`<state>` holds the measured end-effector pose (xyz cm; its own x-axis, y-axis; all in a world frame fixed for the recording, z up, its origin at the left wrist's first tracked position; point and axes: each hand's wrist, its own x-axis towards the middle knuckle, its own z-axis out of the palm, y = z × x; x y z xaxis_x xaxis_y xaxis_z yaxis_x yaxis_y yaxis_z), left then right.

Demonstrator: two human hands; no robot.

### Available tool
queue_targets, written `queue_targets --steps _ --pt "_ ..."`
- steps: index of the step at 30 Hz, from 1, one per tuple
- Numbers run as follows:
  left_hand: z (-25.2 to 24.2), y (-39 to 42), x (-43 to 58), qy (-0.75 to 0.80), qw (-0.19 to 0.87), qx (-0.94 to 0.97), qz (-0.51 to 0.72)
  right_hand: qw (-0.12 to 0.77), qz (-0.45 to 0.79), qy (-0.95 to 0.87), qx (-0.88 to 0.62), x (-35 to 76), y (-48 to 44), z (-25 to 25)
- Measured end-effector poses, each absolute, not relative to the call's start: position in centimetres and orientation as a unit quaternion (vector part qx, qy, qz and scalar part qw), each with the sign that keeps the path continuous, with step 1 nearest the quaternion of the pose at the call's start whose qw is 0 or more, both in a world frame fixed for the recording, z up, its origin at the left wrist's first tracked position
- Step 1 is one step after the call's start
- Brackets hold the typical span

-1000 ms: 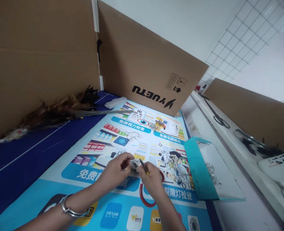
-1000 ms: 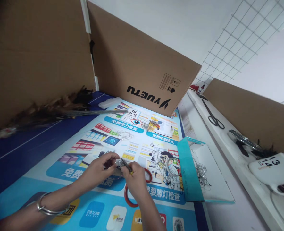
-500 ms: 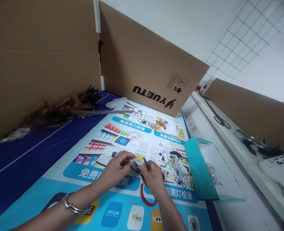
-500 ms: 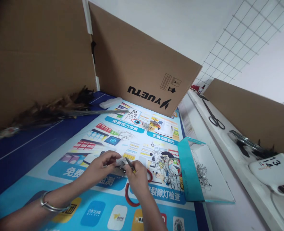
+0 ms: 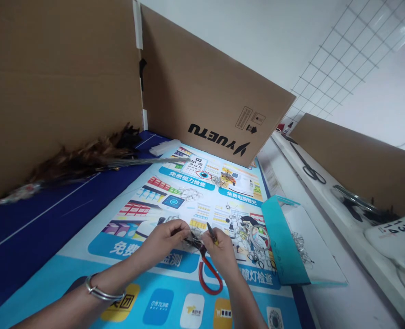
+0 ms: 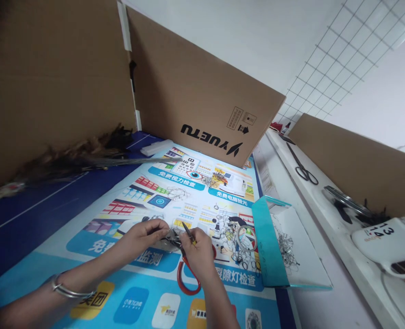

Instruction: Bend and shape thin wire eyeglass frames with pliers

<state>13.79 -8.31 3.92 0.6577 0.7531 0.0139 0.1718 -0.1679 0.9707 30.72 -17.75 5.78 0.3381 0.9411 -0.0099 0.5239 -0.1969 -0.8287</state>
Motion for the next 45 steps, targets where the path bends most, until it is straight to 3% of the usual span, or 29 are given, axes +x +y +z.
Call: queue_targets --steps 7,19,22,34,39,45 --pt "4.1 -8.4 13.7 0.320 0.571 0.710 0.259 0.440 0.296 -0.475 -0.702 31.2 -17.8 5.5" --pt "3.1 -6.8 13.1 0.369 0.582 0.653 0.313 0.346 0.171 -0.585 -0.714 31.6 -17.8 5.5" --pt "3.5 -7.1 13.2 0.351 0.593 0.656 0.308 0.362 0.163 -0.579 -0.713 31.0 -17.9 5.6" --pt "4.7 -8.8 13.8 0.260 0.641 0.679 0.245 0.432 0.301 -0.489 -0.695 30.0 -17.9 5.0" --pt "3.7 -9.0 14.2 0.271 0.581 0.728 0.243 0.476 0.361 -0.456 -0.659 29.9 -17.9 4.6" --pt "2.7 -8.9 14.2 0.344 0.450 0.773 0.285 0.462 0.377 -0.472 -0.650 29.6 -18.0 5.0"
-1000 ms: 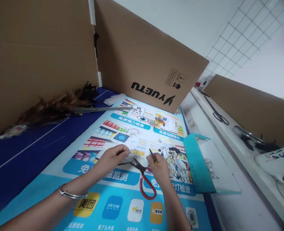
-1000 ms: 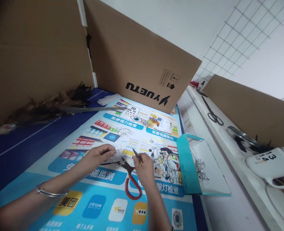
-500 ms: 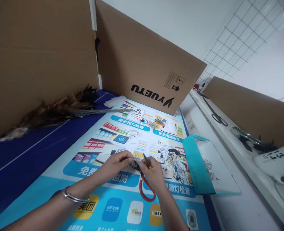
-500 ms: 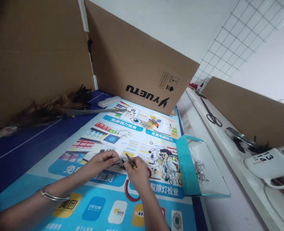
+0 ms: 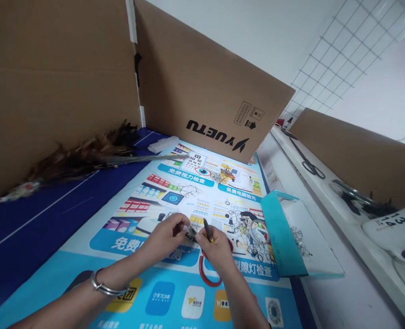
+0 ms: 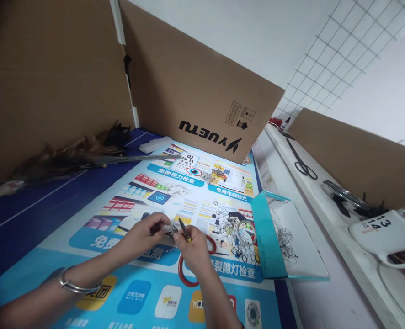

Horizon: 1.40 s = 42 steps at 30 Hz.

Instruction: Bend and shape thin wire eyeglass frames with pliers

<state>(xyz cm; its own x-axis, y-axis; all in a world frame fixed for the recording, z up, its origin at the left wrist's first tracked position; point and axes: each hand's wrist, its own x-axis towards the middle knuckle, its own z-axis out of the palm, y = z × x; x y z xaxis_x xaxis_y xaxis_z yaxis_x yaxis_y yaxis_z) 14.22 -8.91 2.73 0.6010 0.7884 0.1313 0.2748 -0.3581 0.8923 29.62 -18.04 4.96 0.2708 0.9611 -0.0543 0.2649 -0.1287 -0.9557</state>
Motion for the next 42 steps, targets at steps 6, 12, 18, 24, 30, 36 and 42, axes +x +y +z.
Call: queue_targets --steps 6,12,18,24,30,36,42 --pt "3.0 -9.3 13.9 0.348 0.345 0.814 0.313 0.452 0.393 -0.480 -0.641 29.2 -18.1 5.8" --pt "3.2 -9.1 13.8 0.352 0.357 0.807 0.312 0.456 0.404 -0.476 -0.634 29.2 -18.2 5.7" --pt "3.7 -9.2 13.7 0.345 0.355 0.801 0.338 0.465 0.416 -0.458 -0.633 29.4 -18.0 5.6" --pt "3.9 -9.3 13.6 0.334 0.356 0.803 0.341 0.472 0.389 -0.450 -0.651 29.5 -17.9 5.4" --pt "3.2 -9.1 13.6 0.357 0.406 0.779 0.316 0.466 0.411 -0.441 -0.648 29.5 -17.8 5.8" --pt "3.0 -8.9 13.6 0.341 0.414 0.777 0.329 0.477 0.413 -0.433 -0.644 29.6 -17.8 5.6" --pt "3.4 -9.0 13.6 0.339 0.381 0.787 0.347 0.479 0.432 -0.420 -0.638 29.7 -17.8 5.2"
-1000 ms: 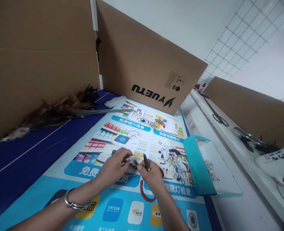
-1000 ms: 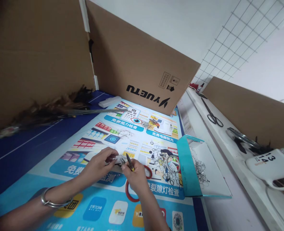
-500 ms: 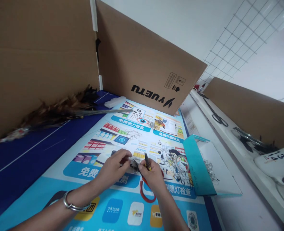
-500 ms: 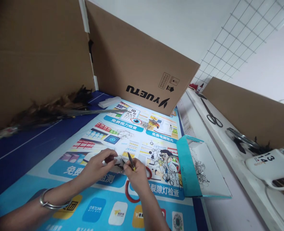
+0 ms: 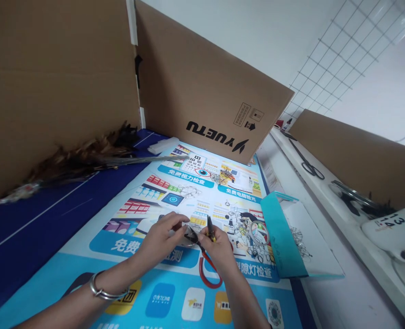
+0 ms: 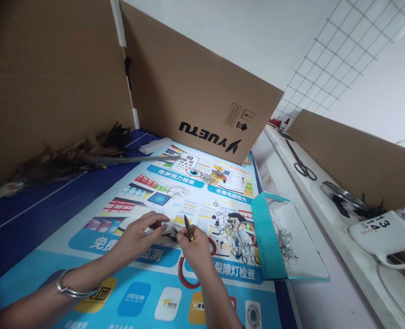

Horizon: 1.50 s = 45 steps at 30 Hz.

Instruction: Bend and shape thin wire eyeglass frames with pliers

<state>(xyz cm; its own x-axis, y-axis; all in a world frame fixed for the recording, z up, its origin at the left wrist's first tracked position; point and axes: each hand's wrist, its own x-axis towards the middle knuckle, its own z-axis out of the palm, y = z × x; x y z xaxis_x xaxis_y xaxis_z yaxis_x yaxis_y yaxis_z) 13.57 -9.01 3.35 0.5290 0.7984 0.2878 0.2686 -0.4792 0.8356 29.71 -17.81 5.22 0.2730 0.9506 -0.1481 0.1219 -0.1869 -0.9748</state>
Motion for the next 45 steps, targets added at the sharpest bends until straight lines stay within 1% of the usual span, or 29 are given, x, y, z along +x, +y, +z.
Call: queue_targets --steps 5,10,19,24,28,35,37,41,45 --pt "2.7 -9.0 13.6 0.331 0.369 0.793 0.354 0.474 0.428 -0.426 -0.640 29.9 -17.8 4.8" --pt "2.2 -9.0 13.5 0.327 0.333 0.811 0.353 0.471 0.428 -0.432 -0.639 29.9 -17.8 4.8" --pt "2.8 -8.9 13.5 0.291 0.356 0.812 0.359 0.466 0.422 -0.445 -0.638 29.8 -17.8 5.0" --pt "2.8 -8.9 13.6 0.281 0.350 0.817 0.362 0.459 0.427 -0.443 -0.641 29.8 -17.9 5.4" --pt "2.6 -8.8 13.5 0.271 0.311 0.827 0.381 0.453 0.437 -0.448 -0.635 29.8 -18.0 5.5" --pt "2.8 -8.7 13.0 0.243 0.170 0.877 0.378 0.449 0.453 -0.459 -0.618 29.8 -18.1 5.4" --pt "3.0 -8.7 13.0 0.243 0.163 0.880 0.373 0.456 0.451 -0.453 -0.619 29.9 -18.0 5.1" --pt "3.1 -8.4 13.0 0.254 0.184 0.871 0.378 0.465 0.432 -0.444 -0.632 30.1 -17.9 4.6" --pt "3.1 -7.6 12.6 0.266 0.186 0.862 0.390 0.452 0.399 -0.455 -0.655 30.2 -18.0 4.9"
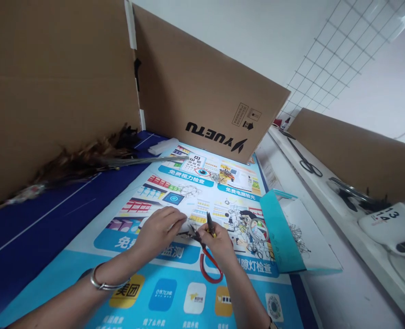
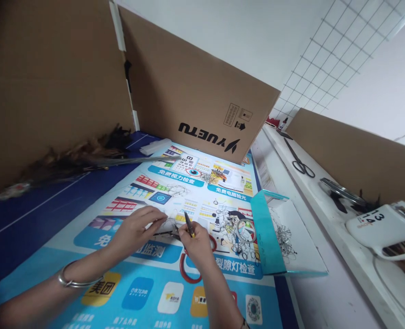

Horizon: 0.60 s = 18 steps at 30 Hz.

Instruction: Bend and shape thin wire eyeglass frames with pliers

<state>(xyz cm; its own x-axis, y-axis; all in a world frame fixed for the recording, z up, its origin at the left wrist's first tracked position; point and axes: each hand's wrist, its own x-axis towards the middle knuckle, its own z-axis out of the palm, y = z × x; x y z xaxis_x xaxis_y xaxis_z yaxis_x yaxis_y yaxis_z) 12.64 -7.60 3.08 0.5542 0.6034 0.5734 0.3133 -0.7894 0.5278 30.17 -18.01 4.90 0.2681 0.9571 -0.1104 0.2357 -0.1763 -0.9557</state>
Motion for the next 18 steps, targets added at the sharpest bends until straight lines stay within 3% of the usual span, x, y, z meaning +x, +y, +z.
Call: queue_targets --steps 5,12,18 --pt "3.8 -5.4 11.4 0.293 0.205 0.827 0.434 0.382 0.287 -0.533 -0.698 29.8 -18.4 5.8" --pt "3.9 -2.9 9.7 0.380 0.236 0.730 0.517 0.198 0.080 -0.633 -0.744 28.9 -18.8 5.5" --pt "3.3 -2.5 8.8 0.416 0.246 0.688 0.541 0.070 0.000 -0.671 -0.738 28.1 -19.0 5.8"
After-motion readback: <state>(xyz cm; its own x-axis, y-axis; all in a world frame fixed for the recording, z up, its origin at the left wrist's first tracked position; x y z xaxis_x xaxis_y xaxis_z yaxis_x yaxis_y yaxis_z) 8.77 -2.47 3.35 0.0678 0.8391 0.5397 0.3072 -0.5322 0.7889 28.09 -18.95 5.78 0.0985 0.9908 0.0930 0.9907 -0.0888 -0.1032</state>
